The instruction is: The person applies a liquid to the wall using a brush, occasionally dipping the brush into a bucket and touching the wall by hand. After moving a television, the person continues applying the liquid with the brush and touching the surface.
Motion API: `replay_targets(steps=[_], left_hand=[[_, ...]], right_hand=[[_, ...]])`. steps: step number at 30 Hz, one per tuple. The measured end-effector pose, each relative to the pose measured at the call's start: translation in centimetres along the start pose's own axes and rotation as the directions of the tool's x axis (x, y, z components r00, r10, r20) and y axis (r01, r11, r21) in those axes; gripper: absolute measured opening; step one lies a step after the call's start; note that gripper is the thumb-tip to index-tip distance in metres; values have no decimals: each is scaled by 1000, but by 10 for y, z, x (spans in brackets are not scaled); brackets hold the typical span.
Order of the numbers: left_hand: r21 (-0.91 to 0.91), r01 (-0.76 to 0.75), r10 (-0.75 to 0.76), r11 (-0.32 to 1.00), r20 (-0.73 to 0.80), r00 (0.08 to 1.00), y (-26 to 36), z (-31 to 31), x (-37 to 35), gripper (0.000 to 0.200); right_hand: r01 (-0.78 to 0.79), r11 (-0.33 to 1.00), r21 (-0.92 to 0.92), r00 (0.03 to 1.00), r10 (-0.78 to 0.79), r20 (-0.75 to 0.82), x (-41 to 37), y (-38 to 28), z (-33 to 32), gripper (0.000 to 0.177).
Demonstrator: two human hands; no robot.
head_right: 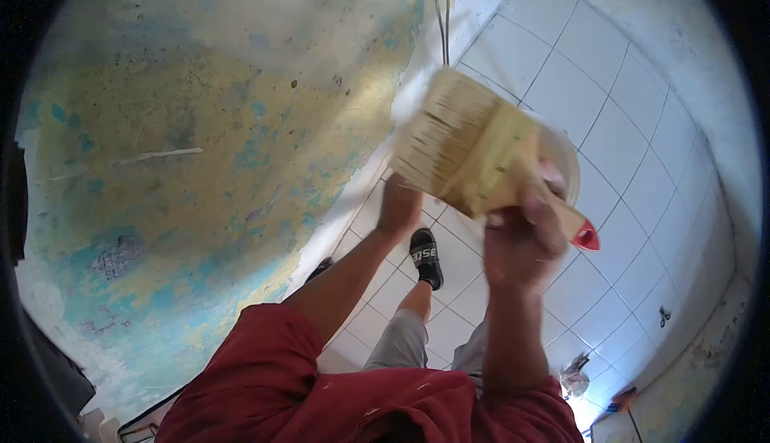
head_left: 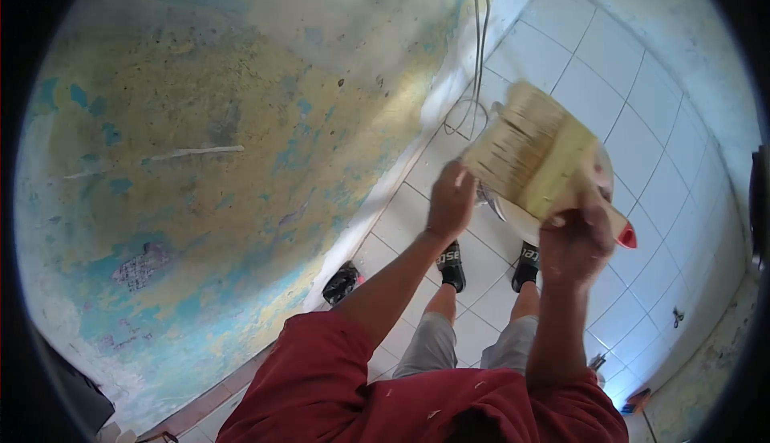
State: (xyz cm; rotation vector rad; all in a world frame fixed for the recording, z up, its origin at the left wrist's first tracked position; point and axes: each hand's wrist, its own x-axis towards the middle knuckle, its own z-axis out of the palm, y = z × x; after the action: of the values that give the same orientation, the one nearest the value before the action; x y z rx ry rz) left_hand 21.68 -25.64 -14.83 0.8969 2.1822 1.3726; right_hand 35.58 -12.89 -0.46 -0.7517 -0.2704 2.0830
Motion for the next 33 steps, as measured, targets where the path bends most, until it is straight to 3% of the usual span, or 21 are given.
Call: replay_targets(steps=[2,4,8,10,11,13,14,16,18,20,23,26,28,31,33], left_hand=[[88,112,-101,990,-122,987,11,-47,14,16],[460,-147,236,876,-144,961,6,-108,32,22],[451,-421,517,787,-109,849,74,-198,69,31],[589,-591,723,551,16,691,100,-224,80,30],[586,-599,725,546,28,688,110,-236,82,30],[722,-558,707,409,135,694,121,-251,86,34],[720,-564,708,404,145,692,122,-252,89,34],[761,-608,708,225,301,638,121,-252,94,34],[753,-634,712,176,347,610,118,-251,98,33],[750,-648,710,135,382,591,117,-249,101,33],[748,-644,700,162,372,609,118,-244,105,32],[749,-641,712,168,358,604,123,-240,112,26],[695,-685,669,220,403,625,126,-237,118,32],[672,-692,671,263,388,632,129,-231,130,31],[712,-675,645,192,426,634,133,-225,132,30]], right_hand=[[50,999,19,999,-50,20,-1,41,16,37],[105,993,53,994,-102,-47,3,80,26,39],[270,962,-29,958,-272,-87,43,143,42,38],[337,941,-27,935,-338,-106,72,165,47,36],[334,942,-30,939,-336,-78,86,174,49,36],[334,942,-28,941,-335,-55,118,198,48,35],[303,945,-126,949,-312,-51,137,217,42,35],[269,938,-219,956,-288,-62,161,251,23,34],[394,864,-313,881,-452,-140,175,264,11,29],[383,843,-378,880,-457,-128,182,264,12,28],[263,933,-247,951,-294,-99,185,243,50,24],[370,908,-197,924,-382,-20,162,186,110,22],[417,909,18,905,-417,83,153,158,131,22],[416,897,147,902,-428,60,152,151,136,21],[412,907,82,909,-416,35,171,173,114,21]])
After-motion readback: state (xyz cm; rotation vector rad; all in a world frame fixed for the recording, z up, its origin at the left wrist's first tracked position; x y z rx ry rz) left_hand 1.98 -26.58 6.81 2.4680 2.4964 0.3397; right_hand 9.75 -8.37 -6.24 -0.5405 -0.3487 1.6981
